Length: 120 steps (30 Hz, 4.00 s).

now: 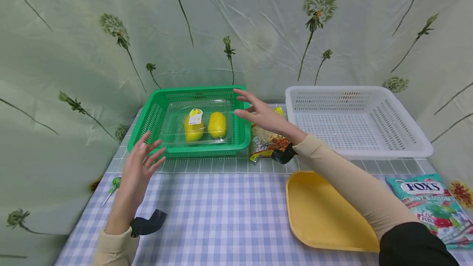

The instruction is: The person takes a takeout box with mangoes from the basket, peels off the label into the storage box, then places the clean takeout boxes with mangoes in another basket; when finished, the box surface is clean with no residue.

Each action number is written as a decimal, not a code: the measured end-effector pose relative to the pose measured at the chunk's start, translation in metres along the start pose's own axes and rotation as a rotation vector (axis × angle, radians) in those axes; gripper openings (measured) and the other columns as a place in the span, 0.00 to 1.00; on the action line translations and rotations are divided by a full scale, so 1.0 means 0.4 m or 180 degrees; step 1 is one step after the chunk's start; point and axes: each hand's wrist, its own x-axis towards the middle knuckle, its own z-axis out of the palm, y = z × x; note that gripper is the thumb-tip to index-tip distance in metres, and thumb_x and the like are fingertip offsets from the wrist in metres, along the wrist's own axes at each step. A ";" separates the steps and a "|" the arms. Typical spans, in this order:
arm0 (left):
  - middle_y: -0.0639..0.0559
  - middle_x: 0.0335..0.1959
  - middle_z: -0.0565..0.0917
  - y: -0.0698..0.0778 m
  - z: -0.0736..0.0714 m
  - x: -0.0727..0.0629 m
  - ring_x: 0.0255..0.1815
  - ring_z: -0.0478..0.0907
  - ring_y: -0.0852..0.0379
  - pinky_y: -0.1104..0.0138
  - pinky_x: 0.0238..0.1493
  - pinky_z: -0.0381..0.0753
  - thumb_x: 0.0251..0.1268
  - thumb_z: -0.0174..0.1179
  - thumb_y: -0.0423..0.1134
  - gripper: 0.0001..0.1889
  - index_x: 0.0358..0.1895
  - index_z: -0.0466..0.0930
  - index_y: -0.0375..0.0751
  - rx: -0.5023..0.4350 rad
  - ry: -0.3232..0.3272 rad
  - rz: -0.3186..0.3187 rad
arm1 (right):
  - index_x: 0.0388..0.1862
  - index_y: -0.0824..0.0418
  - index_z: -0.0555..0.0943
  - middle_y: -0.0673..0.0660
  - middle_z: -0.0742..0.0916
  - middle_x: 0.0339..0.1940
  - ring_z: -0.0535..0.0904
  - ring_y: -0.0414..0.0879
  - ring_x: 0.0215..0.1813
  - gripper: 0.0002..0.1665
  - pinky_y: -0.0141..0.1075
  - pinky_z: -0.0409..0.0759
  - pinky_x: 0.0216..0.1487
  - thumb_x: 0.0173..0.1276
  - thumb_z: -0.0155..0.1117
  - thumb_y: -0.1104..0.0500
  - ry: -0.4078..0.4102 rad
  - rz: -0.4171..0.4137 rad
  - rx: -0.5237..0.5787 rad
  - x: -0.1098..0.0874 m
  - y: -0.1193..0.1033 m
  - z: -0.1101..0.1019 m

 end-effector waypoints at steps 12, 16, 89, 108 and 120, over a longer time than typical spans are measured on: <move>0.35 0.71 0.49 -0.087 0.007 0.000 0.59 0.72 0.52 0.66 0.57 0.74 0.76 0.42 0.56 0.37 0.77 0.29 0.60 0.0316 0.0126 -0.0641 | 0.78 0.45 0.49 0.59 0.57 0.76 0.54 0.59 0.73 0.38 0.54 0.60 0.68 0.75 0.53 0.49 -0.0236 0.0246 0.0431 0.089 0.022 0.044; 0.44 0.76 0.31 -0.105 0.005 0.020 0.67 0.62 0.36 0.53 0.67 0.63 0.74 0.43 0.57 0.40 0.75 0.22 0.67 0.0375 0.0114 -0.0651 | 0.78 0.44 0.49 0.59 0.53 0.77 0.48 0.57 0.75 0.40 0.55 0.54 0.70 0.74 0.54 0.47 -0.0323 0.0374 0.0506 0.115 0.028 0.063; 0.36 0.73 0.31 -0.162 -0.006 0.079 0.74 0.39 0.39 0.47 0.67 0.59 0.73 0.51 0.48 0.44 0.76 0.26 0.61 0.0974 0.0895 -0.0497 | 0.73 0.53 0.64 0.63 0.63 0.68 0.62 0.57 0.65 0.34 0.46 0.81 0.50 0.70 0.61 0.58 0.0362 0.0752 0.0843 -0.099 -0.064 -0.002; 0.37 0.75 0.30 -0.169 -0.010 0.079 0.74 0.30 0.39 0.38 0.67 0.49 0.72 0.53 0.47 0.43 0.77 0.30 0.56 0.1086 0.0825 -0.0293 | 0.70 0.54 0.69 0.62 0.65 0.68 0.73 0.60 0.54 0.32 0.43 0.81 0.46 0.67 0.65 0.57 0.0255 0.0754 0.0822 -0.368 -0.025 0.069; 0.34 0.73 0.28 -0.168 -0.013 0.078 0.73 0.32 0.34 0.35 0.64 0.51 0.72 0.52 0.51 0.43 0.77 0.29 0.60 0.1243 0.0761 -0.0367 | 0.68 0.58 0.70 0.65 0.68 0.66 0.76 0.56 0.48 0.31 0.41 0.81 0.42 0.66 0.65 0.59 0.0202 0.0869 0.0862 -0.413 0.057 0.144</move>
